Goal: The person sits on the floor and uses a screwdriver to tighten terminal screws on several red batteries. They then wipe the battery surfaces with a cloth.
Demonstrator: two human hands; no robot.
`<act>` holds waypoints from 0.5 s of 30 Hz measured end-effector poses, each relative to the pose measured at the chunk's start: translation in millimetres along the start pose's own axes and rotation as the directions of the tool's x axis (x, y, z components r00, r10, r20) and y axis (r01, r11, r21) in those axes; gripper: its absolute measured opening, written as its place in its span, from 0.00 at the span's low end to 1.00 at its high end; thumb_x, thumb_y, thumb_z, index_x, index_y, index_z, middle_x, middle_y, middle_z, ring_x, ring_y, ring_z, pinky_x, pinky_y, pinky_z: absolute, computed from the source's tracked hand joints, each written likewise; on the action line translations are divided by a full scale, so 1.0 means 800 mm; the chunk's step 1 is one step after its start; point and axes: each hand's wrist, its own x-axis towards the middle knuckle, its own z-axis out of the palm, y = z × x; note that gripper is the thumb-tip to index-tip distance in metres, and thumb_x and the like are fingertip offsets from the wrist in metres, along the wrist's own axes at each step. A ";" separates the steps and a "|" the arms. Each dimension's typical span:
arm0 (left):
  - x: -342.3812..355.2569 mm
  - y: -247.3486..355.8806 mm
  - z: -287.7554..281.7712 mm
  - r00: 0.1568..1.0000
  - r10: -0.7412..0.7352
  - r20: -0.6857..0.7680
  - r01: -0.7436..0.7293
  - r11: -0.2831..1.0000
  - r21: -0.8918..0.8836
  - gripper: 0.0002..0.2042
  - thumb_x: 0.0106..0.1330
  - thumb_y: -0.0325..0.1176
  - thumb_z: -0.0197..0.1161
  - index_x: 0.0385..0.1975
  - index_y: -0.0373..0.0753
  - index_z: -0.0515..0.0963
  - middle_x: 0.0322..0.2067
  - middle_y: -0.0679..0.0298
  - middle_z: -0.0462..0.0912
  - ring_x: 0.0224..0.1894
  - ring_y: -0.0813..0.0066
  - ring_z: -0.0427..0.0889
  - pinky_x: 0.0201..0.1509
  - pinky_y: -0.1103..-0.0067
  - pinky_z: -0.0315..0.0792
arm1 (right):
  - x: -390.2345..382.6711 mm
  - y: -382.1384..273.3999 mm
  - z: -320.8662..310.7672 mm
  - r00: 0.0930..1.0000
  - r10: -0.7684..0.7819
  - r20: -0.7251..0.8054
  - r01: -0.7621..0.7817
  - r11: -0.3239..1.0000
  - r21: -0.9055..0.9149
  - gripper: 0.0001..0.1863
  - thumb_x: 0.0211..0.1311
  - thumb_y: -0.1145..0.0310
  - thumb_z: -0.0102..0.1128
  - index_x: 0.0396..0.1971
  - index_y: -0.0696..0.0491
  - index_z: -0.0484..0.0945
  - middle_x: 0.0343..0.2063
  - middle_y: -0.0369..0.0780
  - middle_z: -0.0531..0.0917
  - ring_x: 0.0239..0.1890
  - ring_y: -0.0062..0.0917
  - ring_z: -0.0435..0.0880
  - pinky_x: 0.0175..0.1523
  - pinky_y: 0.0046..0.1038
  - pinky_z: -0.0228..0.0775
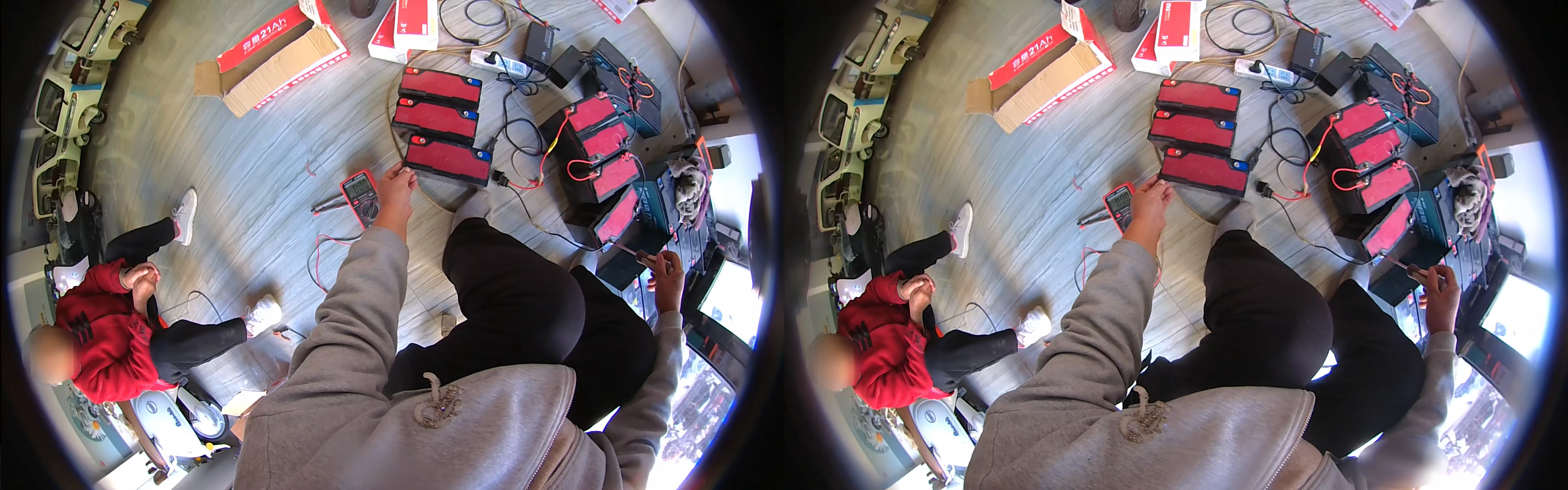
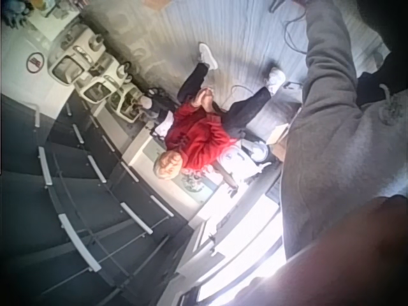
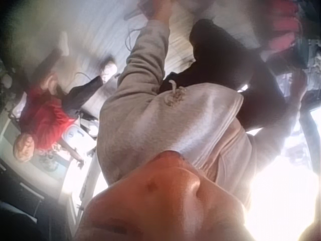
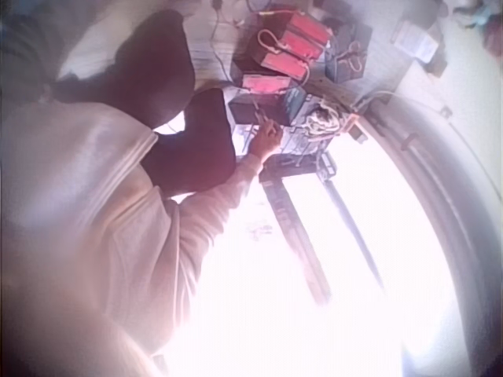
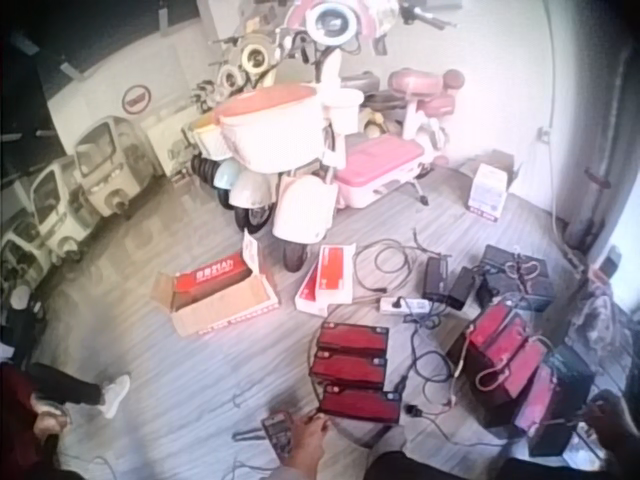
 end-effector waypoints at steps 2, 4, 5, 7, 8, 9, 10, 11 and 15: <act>0.008 -0.003 -0.009 0.999 0.038 -0.013 -0.038 0.999 -0.036 0.11 0.63 0.24 0.63 0.45 0.36 0.78 0.30 0.66 0.81 0.28 0.77 0.78 0.32 0.80 0.74 | -0.006 -0.010 -0.001 0.999 0.045 -0.004 -0.045 0.999 -0.005 0.11 0.71 0.61 0.57 0.42 0.53 0.76 0.24 0.35 0.80 0.17 0.13 0.73 0.18 0.17 0.65; 0.017 -0.007 -0.014 0.994 0.102 0.037 -0.105 0.989 0.107 0.09 0.60 0.24 0.62 0.41 0.35 0.79 0.28 0.65 0.80 0.26 0.76 0.77 0.28 0.79 0.71 | -0.013 -0.020 0.000 0.995 0.101 -0.002 -0.101 0.995 -0.017 0.12 0.71 0.59 0.56 0.43 0.53 0.76 0.21 0.33 0.77 0.17 0.12 0.71 0.17 0.17 0.63; 0.021 -0.003 -0.020 0.990 0.128 0.060 -0.140 0.951 0.277 0.08 0.58 0.24 0.61 0.37 0.35 0.79 0.27 0.64 0.80 0.25 0.76 0.76 0.27 0.78 0.70 | -0.015 -0.026 0.001 0.990 0.143 -0.014 -0.144 0.989 -0.042 0.14 0.70 0.57 0.57 0.45 0.52 0.76 0.22 0.33 0.78 0.18 0.13 0.71 0.19 0.19 0.64; 0.020 -0.005 -0.004 0.889 0.434 -0.145 -0.246 0.720 0.648 0.07 0.55 0.25 0.60 0.31 0.32 0.81 0.26 0.60 0.80 0.29 0.69 0.79 0.35 0.71 0.73 | -0.018 -0.037 0.004 0.990 0.131 -0.056 -0.137 0.981 -0.137 0.17 0.67 0.56 0.60 0.42 0.56 0.78 0.28 0.41 0.84 0.23 0.24 0.79 0.29 0.32 0.72; 0.017 0.003 0.007 0.876 0.460 -0.149 -0.281 0.736 0.616 0.08 0.55 0.25 0.62 0.34 0.31 0.81 0.27 0.58 0.81 0.32 0.66 0.80 0.39 0.70 0.74 | -0.021 -0.042 0.006 0.996 0.067 -0.061 -0.076 0.986 -0.150 0.17 0.66 0.56 0.60 0.40 0.57 0.78 0.28 0.44 0.84 0.25 0.30 0.82 0.32 0.33 0.73; 0.005 0.010 0.022 0.824 0.553 -0.120 -0.381 0.700 0.604 0.12 0.55 0.27 0.66 0.39 0.31 0.80 0.30 0.57 0.82 0.32 0.67 0.80 0.39 0.71 0.74 | -0.023 -0.047 0.009 0.997 0.023 -0.069 -0.035 0.982 -0.183 0.16 0.65 0.57 0.61 0.38 0.57 0.78 0.28 0.46 0.85 0.28 0.35 0.85 0.35 0.34 0.75; -0.008 0.024 0.037 0.818 0.574 0.016 -0.476 0.662 0.578 0.14 0.57 0.27 0.67 0.43 0.32 0.78 0.33 0.59 0.82 0.34 0.71 0.79 0.40 0.75 0.74 | -0.027 -0.052 0.010 0.994 -0.062 -0.085 0.039 0.967 -0.251 0.16 0.65 0.58 0.61 0.39 0.57 0.77 0.29 0.48 0.85 0.30 0.39 0.86 0.37 0.35 0.75; -0.026 0.031 0.062 0.860 0.508 0.050 -0.468 0.745 0.475 0.11 0.63 0.26 0.65 0.44 0.33 0.78 0.36 0.64 0.81 0.35 0.78 0.77 0.40 0.79 0.73 | -0.030 -0.057 0.013 0.984 -0.161 -0.082 0.128 0.942 -0.312 0.15 0.65 0.59 0.61 0.39 0.57 0.75 0.31 0.49 0.85 0.33 0.43 0.86 0.40 0.35 0.76; -0.106 0.070 0.171 0.733 0.392 0.556 -0.626 0.708 0.326 0.06 0.69 0.26 0.61 0.43 0.35 0.78 0.34 0.68 0.79 0.36 0.82 0.77 0.40 0.83 0.73 | -0.041 -0.076 0.018 0.983 -0.185 0.017 0.186 0.980 -0.070 0.17 0.59 0.72 0.62 0.46 0.58 0.68 0.36 0.49 0.85 0.43 0.40 0.86 0.46 0.35 0.77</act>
